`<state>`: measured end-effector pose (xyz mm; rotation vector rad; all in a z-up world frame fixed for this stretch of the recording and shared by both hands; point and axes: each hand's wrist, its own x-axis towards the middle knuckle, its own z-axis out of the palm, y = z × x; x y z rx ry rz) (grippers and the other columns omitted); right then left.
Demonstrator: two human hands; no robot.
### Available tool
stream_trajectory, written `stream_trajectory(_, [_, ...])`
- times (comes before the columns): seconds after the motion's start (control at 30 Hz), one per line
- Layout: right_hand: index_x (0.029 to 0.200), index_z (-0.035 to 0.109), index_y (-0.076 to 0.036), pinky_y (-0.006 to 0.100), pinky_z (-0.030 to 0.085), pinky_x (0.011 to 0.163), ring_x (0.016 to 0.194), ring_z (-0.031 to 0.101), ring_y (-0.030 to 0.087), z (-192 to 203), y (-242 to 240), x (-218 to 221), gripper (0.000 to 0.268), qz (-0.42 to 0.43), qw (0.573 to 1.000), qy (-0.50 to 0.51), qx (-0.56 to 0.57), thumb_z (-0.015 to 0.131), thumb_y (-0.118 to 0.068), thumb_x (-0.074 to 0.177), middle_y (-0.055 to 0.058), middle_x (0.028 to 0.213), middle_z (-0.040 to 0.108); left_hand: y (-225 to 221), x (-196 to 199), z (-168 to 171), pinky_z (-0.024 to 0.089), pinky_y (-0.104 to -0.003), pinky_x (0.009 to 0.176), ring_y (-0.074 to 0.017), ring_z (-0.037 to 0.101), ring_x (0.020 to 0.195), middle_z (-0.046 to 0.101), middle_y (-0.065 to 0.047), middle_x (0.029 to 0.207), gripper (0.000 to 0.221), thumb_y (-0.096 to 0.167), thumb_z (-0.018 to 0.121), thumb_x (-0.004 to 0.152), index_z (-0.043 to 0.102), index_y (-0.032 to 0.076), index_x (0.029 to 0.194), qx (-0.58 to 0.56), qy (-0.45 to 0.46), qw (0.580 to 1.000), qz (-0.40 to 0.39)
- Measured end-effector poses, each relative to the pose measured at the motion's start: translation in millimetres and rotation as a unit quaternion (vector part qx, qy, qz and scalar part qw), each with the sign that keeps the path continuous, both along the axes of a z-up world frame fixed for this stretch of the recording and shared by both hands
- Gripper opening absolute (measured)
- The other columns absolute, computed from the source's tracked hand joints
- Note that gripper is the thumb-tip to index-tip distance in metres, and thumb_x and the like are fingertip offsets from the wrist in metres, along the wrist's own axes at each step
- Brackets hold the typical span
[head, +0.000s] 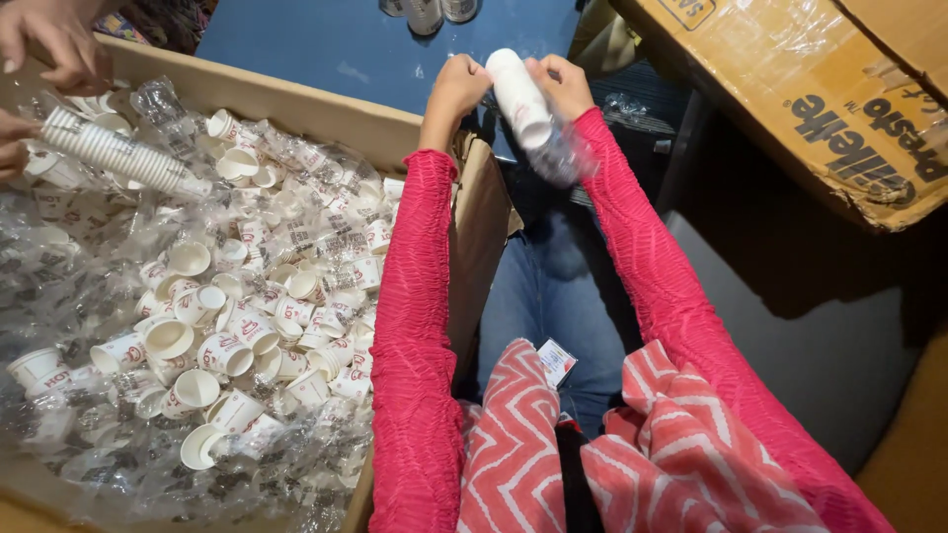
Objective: Sorting and stacking small paper cups from a large box into organized piles or stacks.
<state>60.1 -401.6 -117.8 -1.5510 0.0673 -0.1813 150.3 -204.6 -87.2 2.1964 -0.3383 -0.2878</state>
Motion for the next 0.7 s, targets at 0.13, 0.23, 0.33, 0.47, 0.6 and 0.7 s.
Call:
stream_trajectory(0.13, [0.091,0.064,-0.004,0.022,0.042,0.059,0.068,0.048,0.004,-36.8,-6.0,17.7,0.031,-0.024,0.995,-0.097,0.012,0.070,-0.029,0.110,-0.003,0.079,0.058,3.2,-1.1,1.9,0.056,-0.033,0.074,-0.0176,0.070,0.079,0.073,-0.012,0.088,0.017,0.017,0.073,0.084,0.064,0.002,0.084,-0.139,-0.074,0.987,-0.025])
stream_trajectory(0.23, [0.091,0.061,-0.006,0.021,0.042,0.057,0.067,0.048,0.003,6.4,7.1,-3.5,0.031,-0.035,0.992,-0.100,0.068,0.069,-0.030,0.107,-0.005,0.079,0.058,5.2,-20.9,38.9,0.056,-0.033,0.088,-0.0190,0.071,0.097,0.073,-0.015,0.109,0.016,0.009,0.072,0.090,0.059,0.000,0.091,-0.268,-0.139,0.948,-0.102])
stream_trajectory(0.33, [0.090,0.060,-0.006,0.020,0.047,0.056,0.071,0.057,0.003,56.9,17.1,-26.1,0.027,-0.037,0.990,-0.097,0.094,0.067,-0.030,0.102,-0.004,0.083,0.062,5.8,-34.4,67.5,0.054,-0.034,0.097,-0.0205,0.069,0.109,0.071,-0.016,0.122,0.012,0.002,0.069,0.096,0.057,-0.002,0.096,-0.367,-0.167,0.899,-0.171])
stream_trajectory(0.47, [0.097,0.061,0.001,0.020,0.056,0.082,0.098,0.064,0.006,69.0,13.1,-41.7,0.026,-0.014,0.961,-0.274,-0.016,0.071,-0.022,0.105,0.003,0.119,0.068,2.4,-39.4,76.7,0.055,-0.031,0.098,-0.0158,0.069,0.107,0.074,-0.012,0.117,0.007,0.000,0.063,0.101,0.057,-0.001,0.099,-0.416,-0.134,0.879,-0.189])
stream_trajectory(0.6, [0.090,0.063,0.003,0.021,0.052,0.076,0.092,0.059,0.006,98.8,19.9,-57.7,0.025,-0.071,0.944,-0.318,-0.061,0.074,-0.017,0.100,0.004,0.125,0.055,-6.4,-51.8,78.6,0.055,-0.027,0.092,-0.0116,0.069,0.099,0.075,-0.009,0.105,0.004,0.003,0.062,0.103,0.060,-0.001,0.102,-0.401,-0.143,0.893,-0.144])
stream_trajectory(0.7, [0.099,0.065,0.004,0.024,0.053,0.087,0.096,0.063,0.008,95.7,10.5,-50.7,0.023,-0.082,0.939,-0.331,-0.046,0.075,-0.015,0.107,0.004,0.107,0.070,-23.6,-44.4,72.1,0.054,-0.024,0.082,-0.0081,0.065,0.090,0.070,-0.005,0.096,0.007,0.005,0.061,0.105,0.061,-0.001,0.104,-0.436,-0.148,0.881,-0.111])
